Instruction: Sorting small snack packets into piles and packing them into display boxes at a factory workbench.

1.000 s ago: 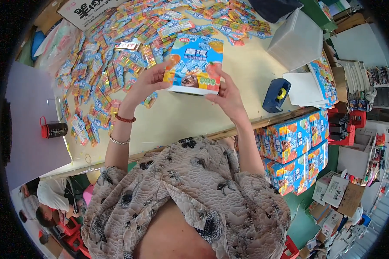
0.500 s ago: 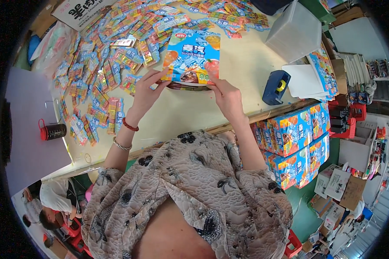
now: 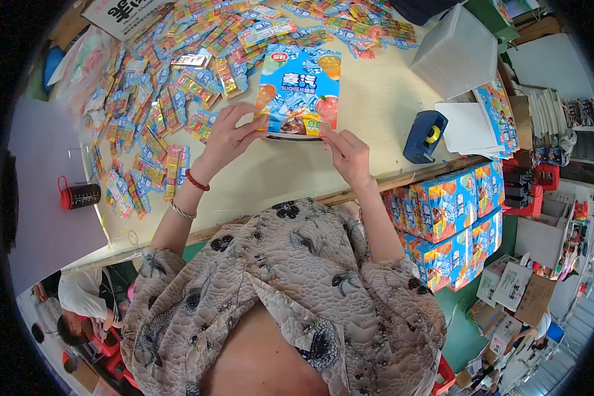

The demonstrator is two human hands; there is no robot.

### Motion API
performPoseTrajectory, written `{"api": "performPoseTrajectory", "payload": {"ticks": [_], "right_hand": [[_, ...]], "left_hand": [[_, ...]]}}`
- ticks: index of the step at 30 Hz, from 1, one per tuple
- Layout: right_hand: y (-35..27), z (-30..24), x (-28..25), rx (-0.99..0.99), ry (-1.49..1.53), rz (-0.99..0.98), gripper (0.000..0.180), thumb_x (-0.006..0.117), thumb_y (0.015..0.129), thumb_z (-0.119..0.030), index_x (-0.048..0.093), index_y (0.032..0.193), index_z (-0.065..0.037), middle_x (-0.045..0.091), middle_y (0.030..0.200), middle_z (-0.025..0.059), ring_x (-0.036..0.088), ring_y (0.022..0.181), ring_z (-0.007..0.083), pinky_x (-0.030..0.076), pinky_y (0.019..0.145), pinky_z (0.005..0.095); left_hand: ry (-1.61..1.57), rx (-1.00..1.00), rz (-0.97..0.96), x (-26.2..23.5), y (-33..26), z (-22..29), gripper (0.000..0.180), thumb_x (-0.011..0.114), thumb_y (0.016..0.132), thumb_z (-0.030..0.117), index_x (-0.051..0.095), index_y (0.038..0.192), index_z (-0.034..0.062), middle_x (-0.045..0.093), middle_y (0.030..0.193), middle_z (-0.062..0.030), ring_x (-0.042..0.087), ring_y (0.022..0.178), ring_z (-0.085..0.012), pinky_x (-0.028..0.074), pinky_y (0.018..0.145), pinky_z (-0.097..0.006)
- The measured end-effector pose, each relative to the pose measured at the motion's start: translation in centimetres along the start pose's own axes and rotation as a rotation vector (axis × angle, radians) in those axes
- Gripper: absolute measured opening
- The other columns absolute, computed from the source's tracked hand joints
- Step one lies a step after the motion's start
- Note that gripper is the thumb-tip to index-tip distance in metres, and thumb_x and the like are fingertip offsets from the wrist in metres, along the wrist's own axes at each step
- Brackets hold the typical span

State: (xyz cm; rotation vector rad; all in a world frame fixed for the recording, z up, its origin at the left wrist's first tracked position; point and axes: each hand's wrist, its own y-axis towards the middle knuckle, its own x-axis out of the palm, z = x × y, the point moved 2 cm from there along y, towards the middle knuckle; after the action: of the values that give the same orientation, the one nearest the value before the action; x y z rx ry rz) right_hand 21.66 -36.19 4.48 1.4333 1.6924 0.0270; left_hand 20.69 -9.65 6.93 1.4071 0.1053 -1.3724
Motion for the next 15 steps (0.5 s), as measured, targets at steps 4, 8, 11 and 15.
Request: {"api": "performPoseTrajectory", "payload": {"ticks": [4,8,11,15], "right_hand": [[0.0,0.1,0.2,-0.014,0.001,0.009,0.042,0.066,0.073,0.013,0.068,0.11,-0.007,0.043,0.06,0.0071,0.044,0.052,0.0164,0.039,0.048,0.0281],[-0.6,1.3,0.5,-0.051,-0.087,-0.013,0.042,0.066,0.072,0.012,0.069,0.109,-0.008,0.047,0.067,0.0063,0.047,0.056,0.0161,0.041,0.05,0.0277],[-0.3,0.4,0.0,-0.18,-0.18,0.036,0.045,0.07,0.07,0.008,0.068,0.112,-0.01,0.051,0.077,0.0066,0.05,0.065,0.0192,0.046,0.06,0.0318],[0.4,-0.4,0.5,-0.245,-0.275,0.028,0.045,0.073,0.068,0.002,0.066,0.11,-0.01,0.058,0.098,0.0095,0.058,0.091,0.0286,0.047,0.084,0.0409]], "left_hand": [[-0.179,0.012,-0.038,2.1,-1.4,-1.3,0.028,0.071,0.078,0.018,0.067,0.104,0.0079,0.06,0.119,-0.004,0.054,0.116,-0.0228,0.046,0.093,-0.036],[-0.235,-0.001,-0.015,2.6,-1.6,0.3,0.031,0.07,0.079,0.013,0.064,0.109,0.0092,0.056,0.129,-0.0035,0.049,0.125,-0.0228,0.043,0.101,-0.04],[-0.138,0.026,-0.036,2.6,-1.7,0.7,0.034,0.069,0.08,0.011,0.061,0.114,0.0095,0.056,0.128,-0.0041,0.05,0.124,-0.0236,0.043,0.101,-0.041],[-0.103,0.069,-0.025,3.4,-2.0,0.1,0.036,0.068,0.08,0.009,0.06,0.116,0.0086,0.056,0.128,-0.0056,0.049,0.124,-0.0242,0.041,0.104,-0.041]]}}
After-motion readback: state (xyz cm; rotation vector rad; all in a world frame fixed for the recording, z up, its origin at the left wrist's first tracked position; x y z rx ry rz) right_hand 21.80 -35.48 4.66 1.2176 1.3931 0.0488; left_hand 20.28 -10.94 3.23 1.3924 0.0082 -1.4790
